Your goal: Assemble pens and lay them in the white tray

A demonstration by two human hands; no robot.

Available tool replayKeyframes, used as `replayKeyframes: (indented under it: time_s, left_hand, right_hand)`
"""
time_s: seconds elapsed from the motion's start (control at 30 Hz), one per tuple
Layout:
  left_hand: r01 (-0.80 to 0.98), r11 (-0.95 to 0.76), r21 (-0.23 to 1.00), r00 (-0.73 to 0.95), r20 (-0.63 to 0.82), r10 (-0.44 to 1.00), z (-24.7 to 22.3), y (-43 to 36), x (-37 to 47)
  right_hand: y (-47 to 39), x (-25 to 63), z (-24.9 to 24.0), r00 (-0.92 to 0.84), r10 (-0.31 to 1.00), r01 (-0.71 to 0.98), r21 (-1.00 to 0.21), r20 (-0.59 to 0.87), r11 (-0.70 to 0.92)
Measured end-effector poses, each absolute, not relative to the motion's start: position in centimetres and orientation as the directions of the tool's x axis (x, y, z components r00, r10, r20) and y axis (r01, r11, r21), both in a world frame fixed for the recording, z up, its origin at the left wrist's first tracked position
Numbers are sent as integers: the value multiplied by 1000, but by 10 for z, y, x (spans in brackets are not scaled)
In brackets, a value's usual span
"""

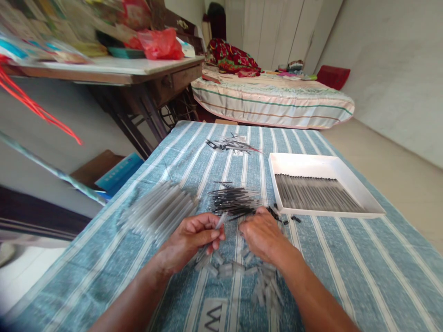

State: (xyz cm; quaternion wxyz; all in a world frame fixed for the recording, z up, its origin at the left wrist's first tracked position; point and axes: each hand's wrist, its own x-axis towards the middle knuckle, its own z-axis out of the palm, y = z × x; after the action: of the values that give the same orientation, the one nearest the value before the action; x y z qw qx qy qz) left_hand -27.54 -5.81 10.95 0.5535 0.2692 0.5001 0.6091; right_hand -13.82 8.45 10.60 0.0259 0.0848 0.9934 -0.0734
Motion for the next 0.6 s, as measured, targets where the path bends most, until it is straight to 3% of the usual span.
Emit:
replayKeyframes:
  time_s: [0.13,0.23,0.3,0.4,0.5,0.6]
  left_hand:
    - [-390,127,912,-238,-233,943,108,-58,-274]
    - [-379,125,917,-244,-229,942,108,-58,-274]
    - [-373,128,919,-243,-230,942,108,-59,-274]
    - [-365,141,920,-248,-242,938,109,-59,-274]
    - [-351,155,923,-252,-252,934,110,-59,-273]
    - [-344,166,924,-237,-257,937,110,-59,-273]
  right_hand:
    - [81,-139,102,-970,212,219,-58,-118,974]
    - [83,-140,99,-973,226,230,-98,-55,968]
    - [84,-141,98,-964,257,238,-223,63,945]
    - [83,-141,98,-893,396,238,-524,212,818]
    - [81,-140,96,-828,525,160,-814,197,558]
    - [80,-139,93,-807,579,21,-975,114,222]
